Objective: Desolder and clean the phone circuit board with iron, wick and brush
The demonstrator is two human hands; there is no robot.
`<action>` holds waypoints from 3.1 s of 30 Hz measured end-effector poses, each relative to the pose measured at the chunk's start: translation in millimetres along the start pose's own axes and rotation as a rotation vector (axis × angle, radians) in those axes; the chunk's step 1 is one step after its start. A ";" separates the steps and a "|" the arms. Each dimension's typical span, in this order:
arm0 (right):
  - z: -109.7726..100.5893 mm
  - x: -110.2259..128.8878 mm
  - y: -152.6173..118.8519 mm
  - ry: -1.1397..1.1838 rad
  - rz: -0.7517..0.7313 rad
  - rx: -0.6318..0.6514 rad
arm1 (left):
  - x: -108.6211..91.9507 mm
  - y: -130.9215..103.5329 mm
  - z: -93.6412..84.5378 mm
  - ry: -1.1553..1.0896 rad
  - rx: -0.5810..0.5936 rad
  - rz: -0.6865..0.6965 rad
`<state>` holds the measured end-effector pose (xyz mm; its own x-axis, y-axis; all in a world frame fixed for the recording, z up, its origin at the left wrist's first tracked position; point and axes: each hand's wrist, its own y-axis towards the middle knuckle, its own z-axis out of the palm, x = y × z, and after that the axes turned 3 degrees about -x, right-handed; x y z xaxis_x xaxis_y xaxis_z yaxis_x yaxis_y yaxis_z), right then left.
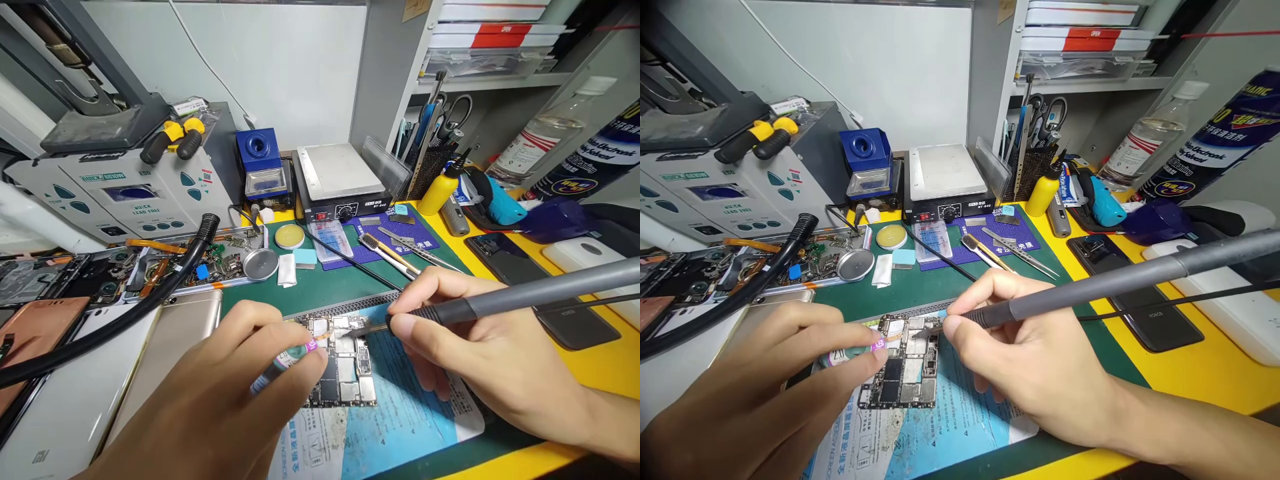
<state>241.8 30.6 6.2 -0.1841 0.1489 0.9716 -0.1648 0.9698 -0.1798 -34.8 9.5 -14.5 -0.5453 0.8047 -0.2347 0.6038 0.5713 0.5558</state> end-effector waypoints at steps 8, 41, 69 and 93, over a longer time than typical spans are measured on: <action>8.2 10.5 -2.3 0.054 0.059 -0.122 | -9.2 -1.6 -3.1 0.052 0.048 -0.031; 9.7 7.7 2.2 -0.003 -0.039 -0.048 | -9.5 1.1 -0.3 0.213 0.013 0.073; 10.3 5.5 0.8 -0.064 -0.093 -0.048 | -9.2 0.9 -2.5 0.185 0.041 0.083; 10.1 6.6 1.2 -0.011 -0.078 -0.047 | -2.5 0.0 1.6 0.200 -0.017 0.143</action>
<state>230.7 30.8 10.9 -0.1826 0.0703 0.9807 -0.1336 0.9864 -0.0956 -32.5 7.7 -15.2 -0.5604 0.8282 0.0086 0.6741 0.4500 0.5857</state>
